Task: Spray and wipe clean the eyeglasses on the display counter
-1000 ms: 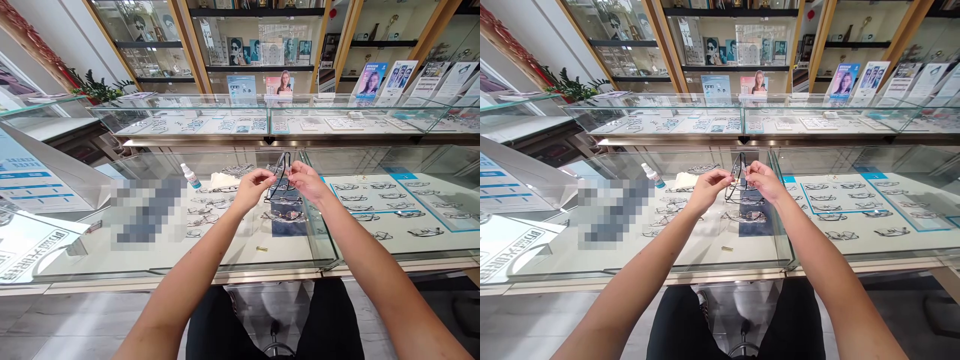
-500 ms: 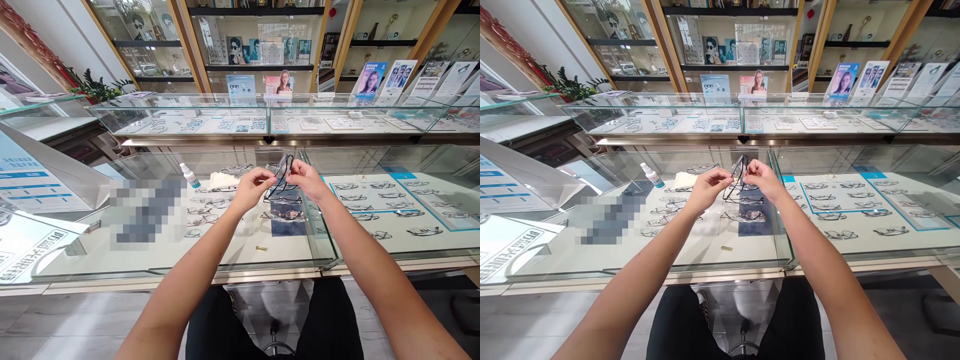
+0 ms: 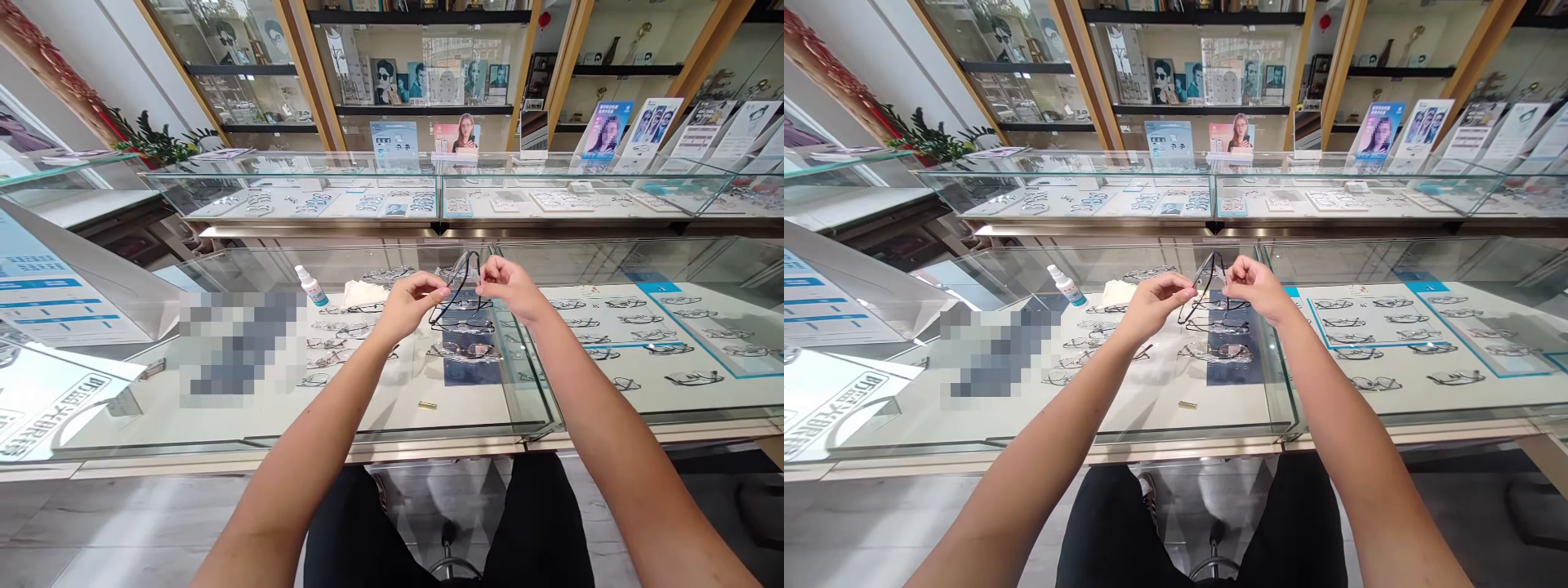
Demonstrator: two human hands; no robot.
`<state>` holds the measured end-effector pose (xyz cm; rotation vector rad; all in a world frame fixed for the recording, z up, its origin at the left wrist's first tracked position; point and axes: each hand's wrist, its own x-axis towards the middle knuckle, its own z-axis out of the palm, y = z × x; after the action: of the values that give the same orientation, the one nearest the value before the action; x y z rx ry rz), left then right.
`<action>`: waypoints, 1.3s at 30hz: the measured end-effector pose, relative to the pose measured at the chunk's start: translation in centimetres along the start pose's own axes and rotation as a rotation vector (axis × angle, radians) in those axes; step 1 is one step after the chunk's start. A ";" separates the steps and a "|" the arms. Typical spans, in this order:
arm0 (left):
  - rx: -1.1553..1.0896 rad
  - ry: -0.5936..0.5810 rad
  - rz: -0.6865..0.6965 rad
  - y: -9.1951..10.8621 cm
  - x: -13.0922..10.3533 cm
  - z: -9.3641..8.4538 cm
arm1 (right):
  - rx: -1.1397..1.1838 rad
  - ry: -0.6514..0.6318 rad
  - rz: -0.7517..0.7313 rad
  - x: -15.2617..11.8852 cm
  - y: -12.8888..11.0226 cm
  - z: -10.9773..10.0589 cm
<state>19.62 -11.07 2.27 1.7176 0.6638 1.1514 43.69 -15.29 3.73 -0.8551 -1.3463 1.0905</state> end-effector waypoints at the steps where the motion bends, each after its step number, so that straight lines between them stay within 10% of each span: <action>1: -0.007 0.004 0.001 0.0 0.0 0.0 | -0.003 0.001 -0.003 0.0 0.0 -0.1; 15: -0.018 0.030 -0.019 0.0 0.2 -0.5 | -0.016 0.073 -0.068 0.4 -0.2 -1.5; 27: 0.002 0.087 -0.028 0.0 0.0 -0.4 | -0.451 0.451 -0.462 -0.9 -0.8 0.4; 39: -0.198 0.137 -0.108 0.3 -0.3 0.7 | -0.092 0.144 -0.189 -1.2 1.2 4.4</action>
<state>20.15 -11.73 2.31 1.4301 0.6933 1.2241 39.35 -16.54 2.54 -0.8387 -1.3344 0.8112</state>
